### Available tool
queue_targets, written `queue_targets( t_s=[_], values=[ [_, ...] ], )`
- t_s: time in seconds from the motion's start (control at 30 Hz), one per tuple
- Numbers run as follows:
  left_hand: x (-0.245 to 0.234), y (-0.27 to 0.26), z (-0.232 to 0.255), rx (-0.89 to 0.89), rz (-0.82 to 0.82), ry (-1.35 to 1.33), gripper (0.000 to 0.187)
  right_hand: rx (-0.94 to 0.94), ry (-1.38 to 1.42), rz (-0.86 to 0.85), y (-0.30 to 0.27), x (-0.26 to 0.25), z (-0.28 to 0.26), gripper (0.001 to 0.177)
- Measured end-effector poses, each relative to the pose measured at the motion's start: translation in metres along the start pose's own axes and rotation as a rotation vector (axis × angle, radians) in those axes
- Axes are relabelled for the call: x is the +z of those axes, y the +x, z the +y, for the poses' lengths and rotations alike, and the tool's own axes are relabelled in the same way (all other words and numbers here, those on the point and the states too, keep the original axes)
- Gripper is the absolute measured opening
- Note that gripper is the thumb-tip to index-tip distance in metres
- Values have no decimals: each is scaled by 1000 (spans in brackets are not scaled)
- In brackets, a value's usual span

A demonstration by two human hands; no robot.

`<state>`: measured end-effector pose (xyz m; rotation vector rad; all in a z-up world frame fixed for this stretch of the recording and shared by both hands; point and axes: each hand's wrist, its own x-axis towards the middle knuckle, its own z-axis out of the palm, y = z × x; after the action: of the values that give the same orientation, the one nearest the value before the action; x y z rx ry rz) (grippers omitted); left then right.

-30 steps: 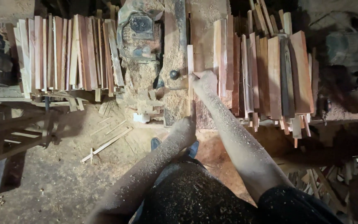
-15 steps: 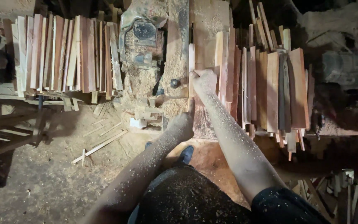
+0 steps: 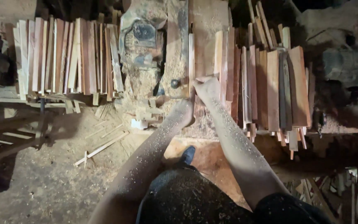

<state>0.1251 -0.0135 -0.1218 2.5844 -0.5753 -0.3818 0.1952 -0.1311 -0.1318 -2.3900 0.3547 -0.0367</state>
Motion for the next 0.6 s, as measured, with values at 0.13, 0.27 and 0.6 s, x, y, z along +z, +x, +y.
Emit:
queue_targets(
  t_s=[0.13, 0.27, 0.6],
  values=[
    [-39, -12, 18, -81, -35, -49, 90, 11, 56, 57, -1, 9, -2, 21],
    [-83, -13, 34, -99, -70, -72, 89, -323, -15, 218, 41, 41, 39, 12],
    [-93, -92, 77, -27, -40, -235, 48, -423, -70, 79, -55, -11, 47, 18]
  ],
)
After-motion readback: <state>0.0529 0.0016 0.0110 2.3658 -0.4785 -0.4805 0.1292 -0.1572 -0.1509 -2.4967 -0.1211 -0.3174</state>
